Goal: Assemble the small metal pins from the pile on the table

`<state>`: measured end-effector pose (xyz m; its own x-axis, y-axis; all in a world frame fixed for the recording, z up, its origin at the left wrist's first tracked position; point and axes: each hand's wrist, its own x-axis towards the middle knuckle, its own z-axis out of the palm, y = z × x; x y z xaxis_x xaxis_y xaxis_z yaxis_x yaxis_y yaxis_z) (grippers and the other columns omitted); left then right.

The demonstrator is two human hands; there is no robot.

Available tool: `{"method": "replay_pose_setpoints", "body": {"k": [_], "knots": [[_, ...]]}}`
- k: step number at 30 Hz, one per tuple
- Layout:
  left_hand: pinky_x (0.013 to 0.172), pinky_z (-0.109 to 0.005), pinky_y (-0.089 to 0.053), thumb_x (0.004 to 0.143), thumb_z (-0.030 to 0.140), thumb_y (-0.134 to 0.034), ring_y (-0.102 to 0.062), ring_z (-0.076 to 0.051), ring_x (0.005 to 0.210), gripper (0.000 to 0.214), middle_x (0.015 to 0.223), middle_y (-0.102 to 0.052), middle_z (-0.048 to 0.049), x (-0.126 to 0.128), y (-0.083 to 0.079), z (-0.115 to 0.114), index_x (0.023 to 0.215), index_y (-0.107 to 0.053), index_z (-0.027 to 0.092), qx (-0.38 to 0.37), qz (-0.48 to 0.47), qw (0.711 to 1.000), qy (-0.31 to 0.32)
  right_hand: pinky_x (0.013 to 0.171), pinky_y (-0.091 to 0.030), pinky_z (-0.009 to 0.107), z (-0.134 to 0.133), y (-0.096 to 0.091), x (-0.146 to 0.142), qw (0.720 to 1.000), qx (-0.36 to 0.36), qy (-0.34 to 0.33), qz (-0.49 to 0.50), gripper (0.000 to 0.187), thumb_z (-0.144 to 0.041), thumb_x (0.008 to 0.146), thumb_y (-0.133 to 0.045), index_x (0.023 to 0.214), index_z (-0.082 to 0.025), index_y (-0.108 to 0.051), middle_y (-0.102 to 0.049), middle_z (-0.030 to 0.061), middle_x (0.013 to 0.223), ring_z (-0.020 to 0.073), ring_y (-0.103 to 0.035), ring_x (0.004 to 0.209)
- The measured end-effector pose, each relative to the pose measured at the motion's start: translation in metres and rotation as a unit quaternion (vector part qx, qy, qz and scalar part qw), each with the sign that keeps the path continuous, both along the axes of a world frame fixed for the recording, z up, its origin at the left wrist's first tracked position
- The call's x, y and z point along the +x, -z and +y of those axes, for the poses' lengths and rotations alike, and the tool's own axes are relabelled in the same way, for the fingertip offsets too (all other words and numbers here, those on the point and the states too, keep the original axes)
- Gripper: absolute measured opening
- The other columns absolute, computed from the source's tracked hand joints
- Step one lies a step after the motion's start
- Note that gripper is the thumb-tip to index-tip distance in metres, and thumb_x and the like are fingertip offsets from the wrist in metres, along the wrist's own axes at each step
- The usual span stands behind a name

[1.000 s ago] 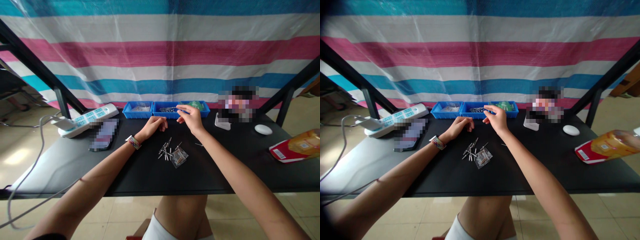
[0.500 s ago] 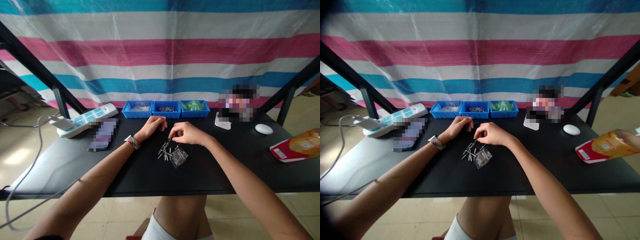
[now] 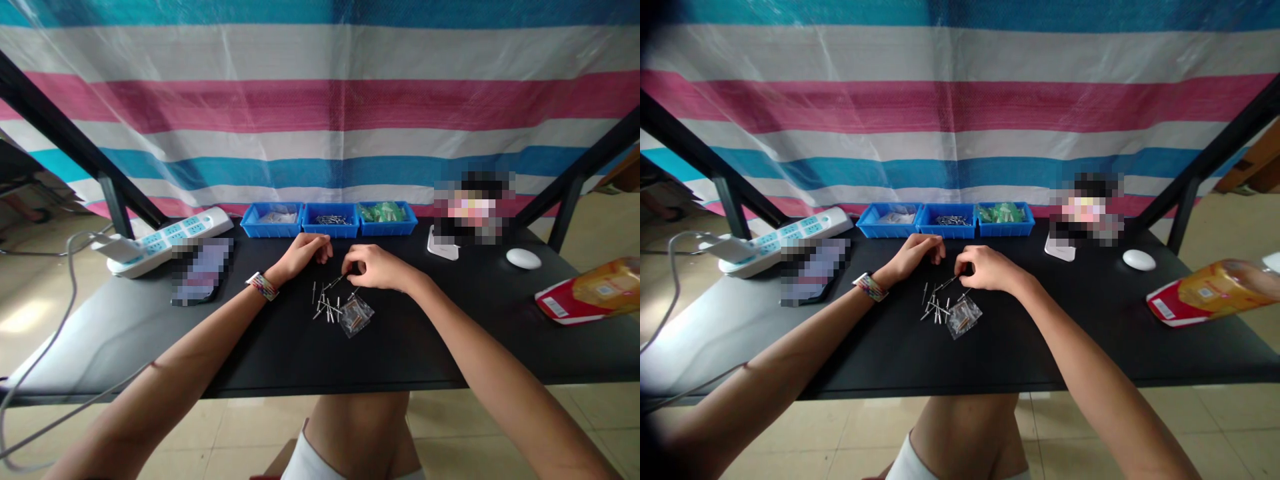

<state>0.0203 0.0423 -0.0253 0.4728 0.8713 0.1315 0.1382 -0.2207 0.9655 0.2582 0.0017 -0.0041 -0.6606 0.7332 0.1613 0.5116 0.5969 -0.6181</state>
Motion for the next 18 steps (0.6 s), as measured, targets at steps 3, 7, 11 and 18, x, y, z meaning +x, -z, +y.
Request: {"method": "replay_pose_setpoints", "body": {"k": [3,7,11,18], "knots": [[0.059,-0.024,-0.047,0.098,0.055,-0.057,-0.060,-0.013,0.057,0.051,0.061,-0.067,-0.0057,0.000,-0.001,0.000,0.072,-0.071,0.013,0.002,0.001,1.000,0.001,0.071,-0.040,0.026,0.001,0.002,0.000,1.000,0.007,0.004,-0.012,0.015,-0.003,0.079,-0.072,0.084,-0.017,-0.075,-0.064,0.0013,0.089,0.0118,-0.055,0.072],[0.060,-0.024,-0.047,0.098,0.053,-0.057,-0.060,-0.013,0.058,0.050,0.062,-0.067,-0.0058,0.000,-0.001,0.000,0.072,-0.071,0.013,0.006,0.001,1.000,0.002,0.071,-0.039,0.026,0.001,0.004,-0.001,0.999,0.014,0.009,-0.030,0.012,-0.005,0.079,-0.072,0.082,-0.017,-0.073,-0.064,0.0008,0.088,0.0124,-0.056,0.074],[0.059,-0.024,-0.047,0.098,0.054,-0.056,-0.059,-0.013,0.057,0.050,0.061,-0.066,-0.0051,0.000,-0.001,0.000,0.072,-0.071,0.014,0.006,0.002,1.000,0.004,0.069,-0.038,0.026,0.002,0.003,0.001,1.000,-0.008,0.010,-0.016,0.009,-0.009,0.078,-0.071,0.079,-0.017,-0.067,-0.063,0.0000,0.085,0.0123,-0.055,0.072],[0.061,-0.024,-0.047,0.093,0.052,-0.064,-0.062,-0.013,0.062,0.042,0.068,-0.068,-0.0044,-0.001,-0.004,-0.001,0.079,-0.073,0.013,0.007,0.004,1.000,0.028,0.062,-0.035,0.027,0.012,0.007,0.003,0.988,-0.067,0.078,0.116,0.004,-0.023,0.082,-0.063,0.083,-0.019,-0.062,-0.055,-0.0045,0.067,0.0127,-0.047,0.062]]}}
